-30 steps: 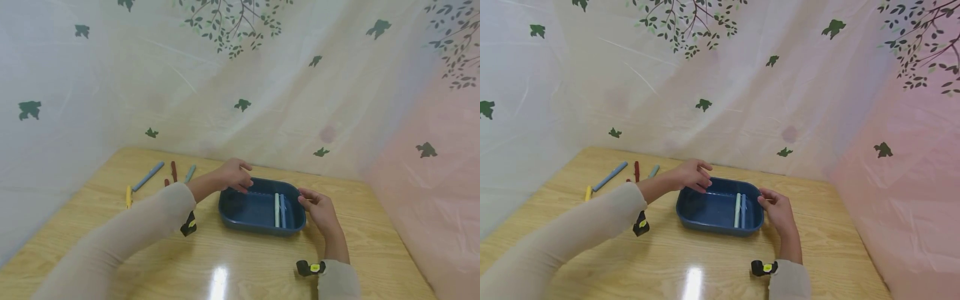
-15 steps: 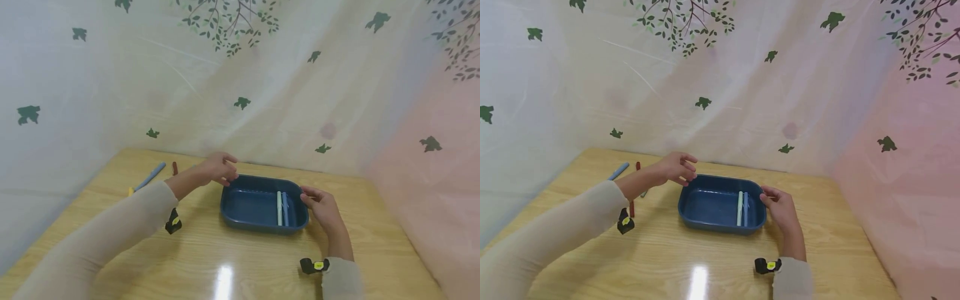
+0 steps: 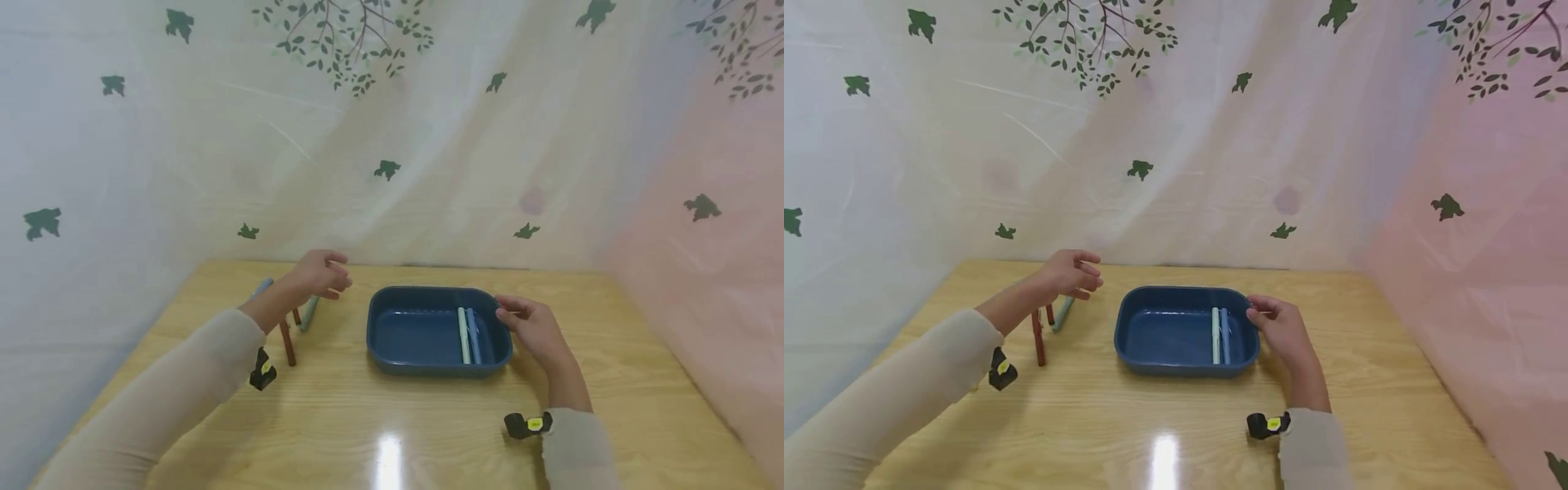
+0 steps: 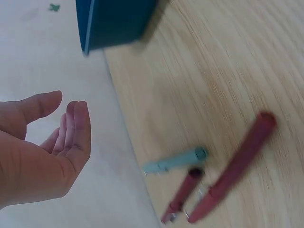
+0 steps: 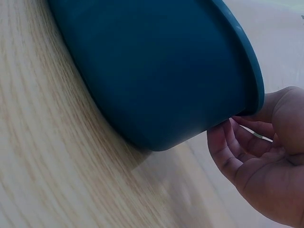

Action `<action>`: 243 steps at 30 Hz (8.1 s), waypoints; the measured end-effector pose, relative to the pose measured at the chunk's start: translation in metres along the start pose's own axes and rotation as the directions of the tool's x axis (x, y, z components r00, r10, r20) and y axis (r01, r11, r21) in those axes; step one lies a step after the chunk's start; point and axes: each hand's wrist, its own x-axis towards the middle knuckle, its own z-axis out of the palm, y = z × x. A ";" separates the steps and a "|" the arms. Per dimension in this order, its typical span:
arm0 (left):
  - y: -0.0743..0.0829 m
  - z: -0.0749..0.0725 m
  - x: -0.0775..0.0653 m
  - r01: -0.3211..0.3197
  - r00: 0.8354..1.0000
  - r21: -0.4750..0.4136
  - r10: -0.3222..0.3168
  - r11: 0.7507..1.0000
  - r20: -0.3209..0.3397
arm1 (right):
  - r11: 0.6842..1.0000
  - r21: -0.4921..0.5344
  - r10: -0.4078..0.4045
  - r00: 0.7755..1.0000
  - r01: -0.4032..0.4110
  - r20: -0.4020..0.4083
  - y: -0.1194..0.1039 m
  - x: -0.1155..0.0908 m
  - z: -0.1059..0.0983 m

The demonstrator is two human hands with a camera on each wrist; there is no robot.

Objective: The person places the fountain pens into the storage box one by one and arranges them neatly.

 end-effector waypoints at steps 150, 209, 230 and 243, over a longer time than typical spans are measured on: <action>0.014 0.078 0.033 -0.103 0.974 -0.272 0.152 0.957 0.167 | 0.999 0.020 -0.032 0.999 0.032 -0.006 0.001 0.002 0.000; 0.005 0.172 0.037 0.099 0.974 -0.326 -0.025 0.940 0.224 | 1.000 0.022 0.020 1.000 -0.021 0.021 0.001 0.000 -0.004; 0.002 0.187 0.040 0.137 0.970 -0.273 -0.073 0.952 0.232 | 1.000 0.001 0.022 1.000 -0.022 0.011 0.001 0.001 -0.003; 0.007 0.198 0.039 0.126 0.977 -0.238 -0.080 0.963 0.197 | 1.000 0.006 0.006 1.000 -0.006 0.007 0.002 0.001 -0.004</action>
